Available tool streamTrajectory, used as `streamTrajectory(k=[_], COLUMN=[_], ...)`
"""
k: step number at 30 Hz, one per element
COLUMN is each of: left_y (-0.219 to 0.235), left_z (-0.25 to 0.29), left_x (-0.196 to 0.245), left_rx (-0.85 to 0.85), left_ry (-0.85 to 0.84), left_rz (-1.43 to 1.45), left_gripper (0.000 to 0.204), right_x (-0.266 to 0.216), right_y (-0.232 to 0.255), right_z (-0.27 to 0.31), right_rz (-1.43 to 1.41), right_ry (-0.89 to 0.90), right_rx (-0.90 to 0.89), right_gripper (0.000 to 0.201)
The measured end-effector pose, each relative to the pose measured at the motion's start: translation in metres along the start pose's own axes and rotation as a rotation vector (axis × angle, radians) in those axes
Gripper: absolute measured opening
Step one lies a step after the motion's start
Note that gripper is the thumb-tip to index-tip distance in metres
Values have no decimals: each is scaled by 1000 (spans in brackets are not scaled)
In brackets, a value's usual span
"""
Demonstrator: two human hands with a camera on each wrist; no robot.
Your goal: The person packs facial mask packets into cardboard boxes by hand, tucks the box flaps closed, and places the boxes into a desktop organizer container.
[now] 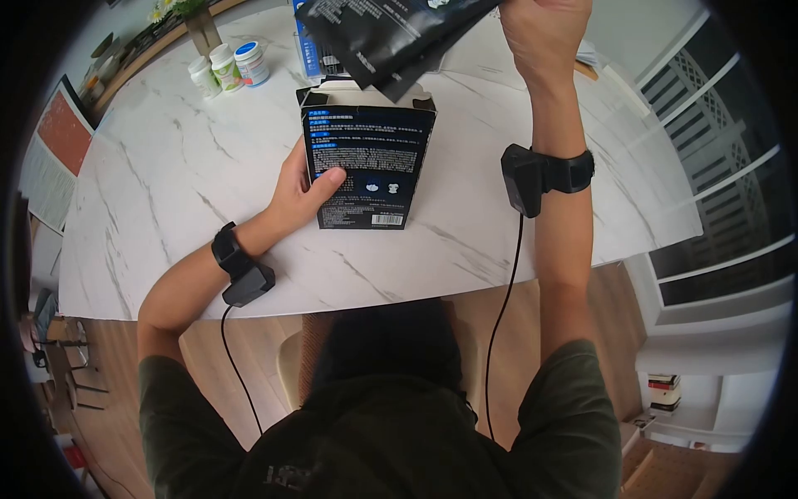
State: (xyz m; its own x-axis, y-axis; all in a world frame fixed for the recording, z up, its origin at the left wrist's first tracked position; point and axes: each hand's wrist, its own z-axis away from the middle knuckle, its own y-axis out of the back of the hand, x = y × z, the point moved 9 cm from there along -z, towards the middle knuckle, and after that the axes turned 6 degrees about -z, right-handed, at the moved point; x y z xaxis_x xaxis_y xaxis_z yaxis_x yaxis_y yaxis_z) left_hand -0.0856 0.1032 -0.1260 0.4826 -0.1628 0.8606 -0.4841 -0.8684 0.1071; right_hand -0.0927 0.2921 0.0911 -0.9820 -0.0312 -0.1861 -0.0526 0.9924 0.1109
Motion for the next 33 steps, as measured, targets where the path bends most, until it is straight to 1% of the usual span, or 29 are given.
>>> streamTrajectory(k=[4,7,9,11,13,14,15,17,18,19,21,24,28,31,33], left_y=[-1,0,0,1,1,2,1,1,1,0,1,0,-2,-2,-2], left_z=[0,0,0,0,-1,-1,-1,-1,-1,-1,0,0,1,1,1], left_x=[-1,3,2,0,4,5,5,4,4,5,2,6,9,10,10], left_rx=[-15,0,5,9,10,20,7,1,3,3,-5,-19,-29,-39,-41], left_ry=[16,-31,-39,-47,-101,-107,-84,-65,-85,-105,-101,-109,-125,-133,-136], left_rz=[9,-36,-52,-67,-136,-134,-128,-122,-128,-135,-140,-161,-160,-152,-147], left_gripper=[47,47,47,47,46,46,45,45,44,44,45,47,50,50,50], right_x=[-1,0,10,9,20,23,24,35,45,45,33,39,37,36,38], right_y=[-7,-12,-11,-13,-6,-8,-6,1,9,6,-2,0,-3,-1,4], right_z=[-1,1,4,9,13,14,15,21,24,22,18,22,21,21,22], right_rz=[5,-3,-93,-123,-21,-57,-60,31,32,31,96,167,212,239,213], right_ry=[9,-8,-135,-136,-290,-240,-236,-389,-309,-306,-184,-201,-209,-196,-221], right_rx=[-40,-90,-63,-57,-17,-71,-82,-45,-124,-130,-179,-212,-213,-194,-155], right_gripper=[10,8,9,10,13,14,14,14,10,10,18,23,24,26,27])
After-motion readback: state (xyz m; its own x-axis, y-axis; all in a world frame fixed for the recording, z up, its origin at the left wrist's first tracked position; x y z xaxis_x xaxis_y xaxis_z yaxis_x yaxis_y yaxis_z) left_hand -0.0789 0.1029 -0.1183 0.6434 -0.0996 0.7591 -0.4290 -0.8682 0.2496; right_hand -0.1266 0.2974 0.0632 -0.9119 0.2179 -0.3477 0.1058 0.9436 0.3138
